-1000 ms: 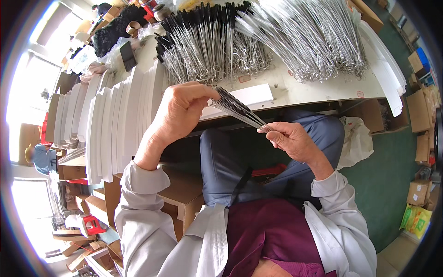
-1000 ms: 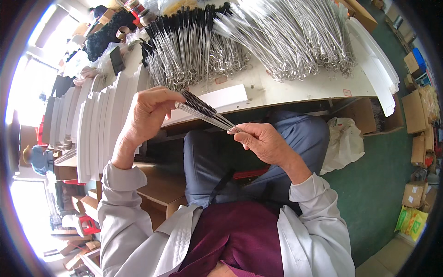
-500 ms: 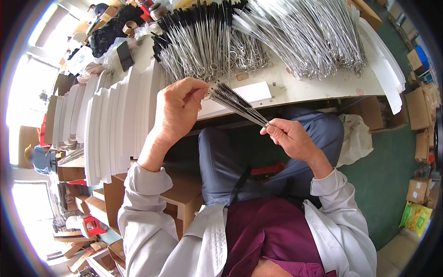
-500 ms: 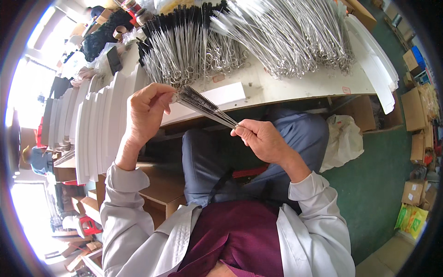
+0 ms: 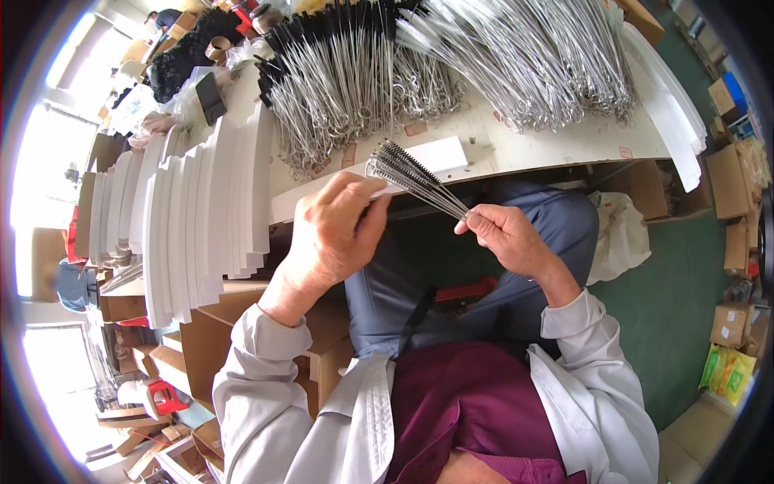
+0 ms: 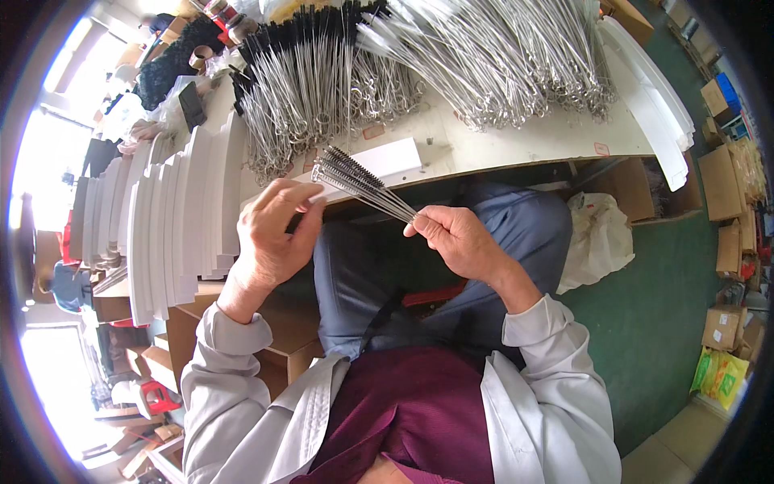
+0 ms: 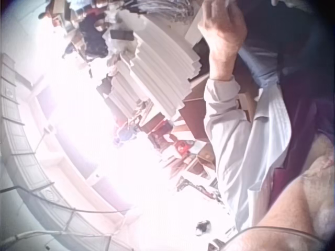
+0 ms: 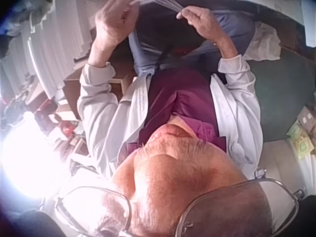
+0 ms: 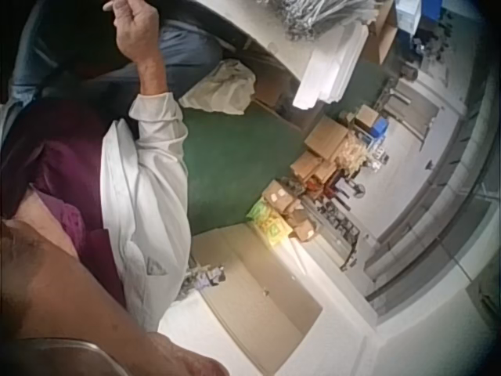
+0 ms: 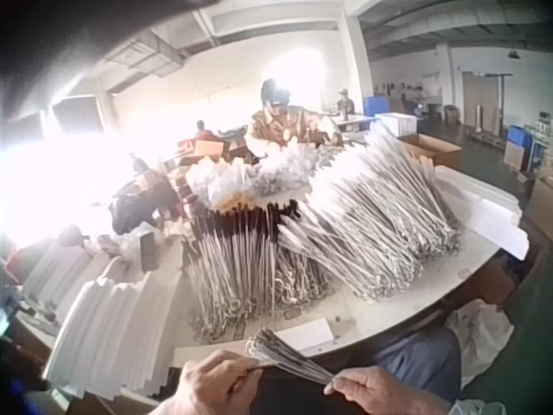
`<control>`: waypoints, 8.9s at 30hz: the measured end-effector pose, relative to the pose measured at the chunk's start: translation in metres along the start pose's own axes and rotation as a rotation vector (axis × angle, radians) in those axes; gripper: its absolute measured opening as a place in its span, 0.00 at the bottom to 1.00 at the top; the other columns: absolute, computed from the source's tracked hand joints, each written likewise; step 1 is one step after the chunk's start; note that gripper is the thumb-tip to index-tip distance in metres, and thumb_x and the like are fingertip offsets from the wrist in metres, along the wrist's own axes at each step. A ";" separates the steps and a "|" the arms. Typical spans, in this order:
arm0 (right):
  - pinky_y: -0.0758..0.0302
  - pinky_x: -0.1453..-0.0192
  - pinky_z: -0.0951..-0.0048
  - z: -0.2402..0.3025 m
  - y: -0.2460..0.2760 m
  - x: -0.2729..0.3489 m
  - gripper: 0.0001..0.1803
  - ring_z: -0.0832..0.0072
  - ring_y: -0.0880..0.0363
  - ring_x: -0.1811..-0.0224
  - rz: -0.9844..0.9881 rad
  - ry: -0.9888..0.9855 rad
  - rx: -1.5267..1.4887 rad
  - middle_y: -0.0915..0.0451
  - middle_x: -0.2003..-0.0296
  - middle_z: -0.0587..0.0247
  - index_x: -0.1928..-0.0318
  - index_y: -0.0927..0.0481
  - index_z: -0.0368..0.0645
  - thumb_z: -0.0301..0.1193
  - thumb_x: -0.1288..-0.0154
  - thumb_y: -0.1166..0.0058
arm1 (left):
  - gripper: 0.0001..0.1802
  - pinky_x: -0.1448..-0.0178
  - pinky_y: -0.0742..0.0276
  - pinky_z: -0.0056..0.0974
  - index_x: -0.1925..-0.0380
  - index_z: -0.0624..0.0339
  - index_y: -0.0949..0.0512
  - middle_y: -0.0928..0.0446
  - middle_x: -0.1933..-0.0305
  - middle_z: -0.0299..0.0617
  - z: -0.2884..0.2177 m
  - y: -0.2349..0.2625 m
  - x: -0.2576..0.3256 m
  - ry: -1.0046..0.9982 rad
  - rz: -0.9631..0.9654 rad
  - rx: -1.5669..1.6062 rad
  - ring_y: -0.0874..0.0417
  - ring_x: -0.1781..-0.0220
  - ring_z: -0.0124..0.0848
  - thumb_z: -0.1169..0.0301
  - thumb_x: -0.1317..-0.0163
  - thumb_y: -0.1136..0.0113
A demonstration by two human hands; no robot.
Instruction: Manually inserting bundles of wire brushes into white cardboard sleeves.
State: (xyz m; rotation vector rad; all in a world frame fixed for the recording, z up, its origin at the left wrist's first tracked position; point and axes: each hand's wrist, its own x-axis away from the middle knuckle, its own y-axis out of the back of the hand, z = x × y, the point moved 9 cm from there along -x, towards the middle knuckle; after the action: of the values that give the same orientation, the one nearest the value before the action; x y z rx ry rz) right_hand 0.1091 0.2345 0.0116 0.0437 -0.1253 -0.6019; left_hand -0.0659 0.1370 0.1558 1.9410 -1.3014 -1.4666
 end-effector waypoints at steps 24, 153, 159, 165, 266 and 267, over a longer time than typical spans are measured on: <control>0.41 0.75 0.81 0.002 -0.013 0.002 0.20 0.90 0.38 0.80 0.085 -0.007 -0.038 0.35 0.82 0.77 0.58 0.17 0.38 0.42 0.18 0.50 | 0.10 0.61 0.15 0.32 0.53 0.72 0.19 0.15 0.65 0.44 0.089 -0.027 0.027 0.741 0.062 0.750 0.14 0.68 0.26 0.78 0.33 0.38; 0.24 0.65 0.64 0.014 -0.008 0.013 0.13 0.56 0.17 0.70 0.212 -0.048 0.511 0.16 0.69 0.46 0.62 0.14 0.37 0.34 0.25 0.43 | 0.21 0.51 0.22 0.45 0.52 0.74 0.22 0.20 0.61 0.55 0.148 -0.041 0.084 0.927 -0.596 1.401 0.20 0.62 0.41 0.63 0.32 0.39; 0.26 0.69 0.54 0.036 -0.020 0.025 0.11 0.48 0.20 0.70 0.041 0.228 0.775 0.20 0.74 0.50 0.65 0.19 0.39 0.33 0.27 0.42 | 0.20 0.52 0.19 0.47 0.51 0.75 0.24 0.22 0.60 0.57 0.155 -0.050 0.111 1.064 -0.733 1.377 0.19 0.62 0.44 0.65 0.32 0.39; 0.23 0.69 0.57 0.032 -0.020 0.027 0.08 0.52 0.18 0.71 -0.012 0.245 0.928 0.20 0.73 0.56 0.64 0.18 0.41 0.32 0.28 0.41 | 0.21 0.50 0.17 0.48 0.50 0.75 0.26 0.22 0.59 0.57 0.152 -0.053 0.122 1.109 -0.806 1.406 0.19 0.62 0.45 0.65 0.31 0.39; 0.18 0.62 0.67 -0.006 -0.045 0.047 0.08 0.61 0.11 0.66 -0.105 0.253 0.254 0.13 0.63 0.49 0.52 0.15 0.34 0.22 0.27 0.43 | 0.38 0.56 0.12 0.49 0.42 0.63 0.26 0.16 0.55 0.56 -0.005 -0.111 0.146 0.462 0.246 0.160 0.11 0.57 0.52 0.64 0.52 0.19; 0.18 0.62 0.67 -0.007 -0.045 0.048 0.08 0.61 0.11 0.66 -0.104 0.252 0.254 0.13 0.63 0.49 0.52 0.15 0.34 0.22 0.27 0.43 | 0.38 0.56 0.12 0.49 0.42 0.63 0.26 0.16 0.55 0.56 -0.006 -0.111 0.146 0.463 0.247 0.161 0.11 0.57 0.52 0.64 0.52 0.19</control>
State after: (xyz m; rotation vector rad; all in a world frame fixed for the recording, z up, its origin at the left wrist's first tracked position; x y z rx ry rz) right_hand 0.1243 0.1705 0.0062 0.3727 0.0459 -0.6770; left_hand -0.0077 0.0686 -0.0048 1.9741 -1.4033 -0.7556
